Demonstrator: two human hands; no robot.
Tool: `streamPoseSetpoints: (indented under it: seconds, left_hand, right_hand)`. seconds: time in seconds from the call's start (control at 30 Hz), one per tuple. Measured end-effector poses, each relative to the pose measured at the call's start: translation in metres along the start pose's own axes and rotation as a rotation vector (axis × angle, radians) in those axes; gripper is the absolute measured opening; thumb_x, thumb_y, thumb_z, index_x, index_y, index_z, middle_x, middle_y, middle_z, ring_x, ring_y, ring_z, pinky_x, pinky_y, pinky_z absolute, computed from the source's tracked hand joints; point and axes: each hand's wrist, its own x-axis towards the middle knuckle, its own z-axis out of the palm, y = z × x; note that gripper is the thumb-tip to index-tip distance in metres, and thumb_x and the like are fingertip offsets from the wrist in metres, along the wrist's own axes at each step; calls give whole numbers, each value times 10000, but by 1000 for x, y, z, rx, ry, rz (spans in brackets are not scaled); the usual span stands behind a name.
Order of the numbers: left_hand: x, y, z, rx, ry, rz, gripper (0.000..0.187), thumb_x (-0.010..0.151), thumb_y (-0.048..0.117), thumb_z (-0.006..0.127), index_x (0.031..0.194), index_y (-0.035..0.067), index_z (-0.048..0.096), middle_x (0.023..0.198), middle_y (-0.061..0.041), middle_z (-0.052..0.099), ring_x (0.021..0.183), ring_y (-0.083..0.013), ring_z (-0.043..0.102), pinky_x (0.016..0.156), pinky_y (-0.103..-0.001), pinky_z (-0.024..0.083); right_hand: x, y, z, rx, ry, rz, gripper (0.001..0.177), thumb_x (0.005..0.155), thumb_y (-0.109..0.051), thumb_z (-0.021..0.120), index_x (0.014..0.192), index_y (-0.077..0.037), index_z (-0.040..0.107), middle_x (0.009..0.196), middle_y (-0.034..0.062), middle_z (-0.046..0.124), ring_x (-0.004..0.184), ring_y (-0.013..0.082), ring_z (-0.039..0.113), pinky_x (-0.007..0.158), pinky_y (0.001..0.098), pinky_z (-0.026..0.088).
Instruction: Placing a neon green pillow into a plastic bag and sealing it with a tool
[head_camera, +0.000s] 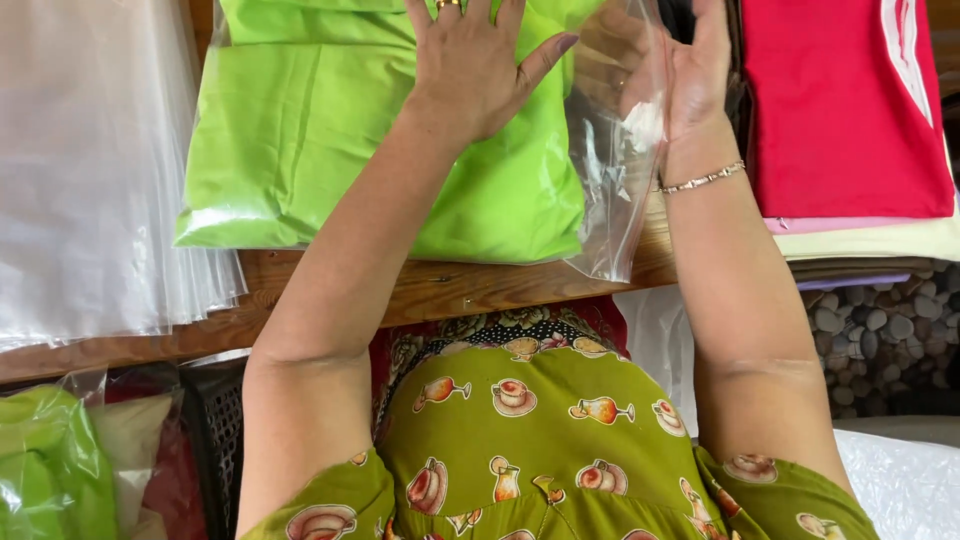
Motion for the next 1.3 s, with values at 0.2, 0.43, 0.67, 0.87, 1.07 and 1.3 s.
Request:
streamPoseSetpoints:
  seconds: [0.2,0.43,0.67,0.87,1.07,1.3]
  left_hand:
    - [-11,5,5,-7,-250,-82,848,813,702,-31,1497,204,12,1557,-149,-26,1353,-365,-150,1023,-663,-132]
    - [-21,3,13,45,-237,-50,840,871,708,48,1533,193,0,1531,-162,-109,1353,-397,-162,1076,-688,-59]
    - [-12,-7,22,16,-204,-124,899,826,731,33,1520,160,49,1542,-173,-35,1340,-401,-143,1053,-699,-44]
    - [-13,4,19,-17,-182,-69,908,839,706,30,1528,116,47,1531,-198,-60,1335,-396,-159,1064,-684,-67]
    - [-18,8,20,-80,-163,38,765,926,606,71,1514,116,48,1542,-217,-30,1335,-438,-160,1063,-662,-105]
    - [-22,-7,18,-232,-75,-15,695,953,527,104,1492,92,150,1546,-126,72,1373,-372,-84,1096,-620,-53]
  right_hand:
    - [24,9,-17,-271,215,100,788,489,-702,466,946,-100,687,1257,162,516,1136,271,463,942,380,399]
    - [73,8,-53,86,-145,-28,669,726,-531,564,1201,-61,576,1101,101,659,1012,196,651,865,284,553]
    - [85,23,-38,-413,-391,-347,534,956,-527,442,1323,-139,468,1337,23,516,1301,201,473,1195,430,356]
    - [105,41,-62,315,-54,-111,594,865,-317,538,1364,-10,440,1360,165,524,1306,281,497,1215,401,379]
    - [123,34,-94,166,-444,-26,650,907,-563,363,1305,-67,497,1137,144,586,1035,270,603,939,397,514]
    - [63,12,-15,-119,65,-36,388,723,-110,629,1102,-36,596,1028,112,671,953,255,654,874,338,539]
